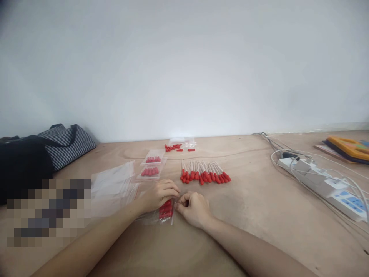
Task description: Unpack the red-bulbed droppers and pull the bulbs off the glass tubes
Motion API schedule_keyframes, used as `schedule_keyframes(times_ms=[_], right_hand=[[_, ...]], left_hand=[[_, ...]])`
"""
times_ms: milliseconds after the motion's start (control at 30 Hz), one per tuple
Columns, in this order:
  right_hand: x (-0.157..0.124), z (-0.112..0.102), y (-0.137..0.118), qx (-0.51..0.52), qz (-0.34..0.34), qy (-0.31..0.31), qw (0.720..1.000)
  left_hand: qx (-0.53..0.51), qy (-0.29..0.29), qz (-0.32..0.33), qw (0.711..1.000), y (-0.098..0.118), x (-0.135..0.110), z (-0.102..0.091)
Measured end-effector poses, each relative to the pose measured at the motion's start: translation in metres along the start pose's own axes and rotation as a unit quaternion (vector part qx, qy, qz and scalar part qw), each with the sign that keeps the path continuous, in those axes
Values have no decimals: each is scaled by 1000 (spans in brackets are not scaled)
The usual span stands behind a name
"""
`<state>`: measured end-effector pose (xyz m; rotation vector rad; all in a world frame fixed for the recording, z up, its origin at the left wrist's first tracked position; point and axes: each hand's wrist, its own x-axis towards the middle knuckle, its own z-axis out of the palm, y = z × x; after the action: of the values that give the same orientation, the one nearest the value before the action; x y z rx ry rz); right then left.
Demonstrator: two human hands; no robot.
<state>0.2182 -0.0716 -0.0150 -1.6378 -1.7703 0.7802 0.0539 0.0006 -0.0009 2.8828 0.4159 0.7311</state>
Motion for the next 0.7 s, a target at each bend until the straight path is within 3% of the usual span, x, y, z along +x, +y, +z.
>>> schedule_keyframes(times_ms=[300, 567, 700], right_hand=[[4, 5, 6, 58, -2, 23, 998], [4, 7, 10, 76, -15, 29, 997], [3, 8, 10, 62, -22, 25, 998]], left_hand=[[10, -9, 43, 999, 0, -2, -11], [47, 42, 104, 993, -8, -4, -5], [62, 6, 83, 995, -1, 0, -6]])
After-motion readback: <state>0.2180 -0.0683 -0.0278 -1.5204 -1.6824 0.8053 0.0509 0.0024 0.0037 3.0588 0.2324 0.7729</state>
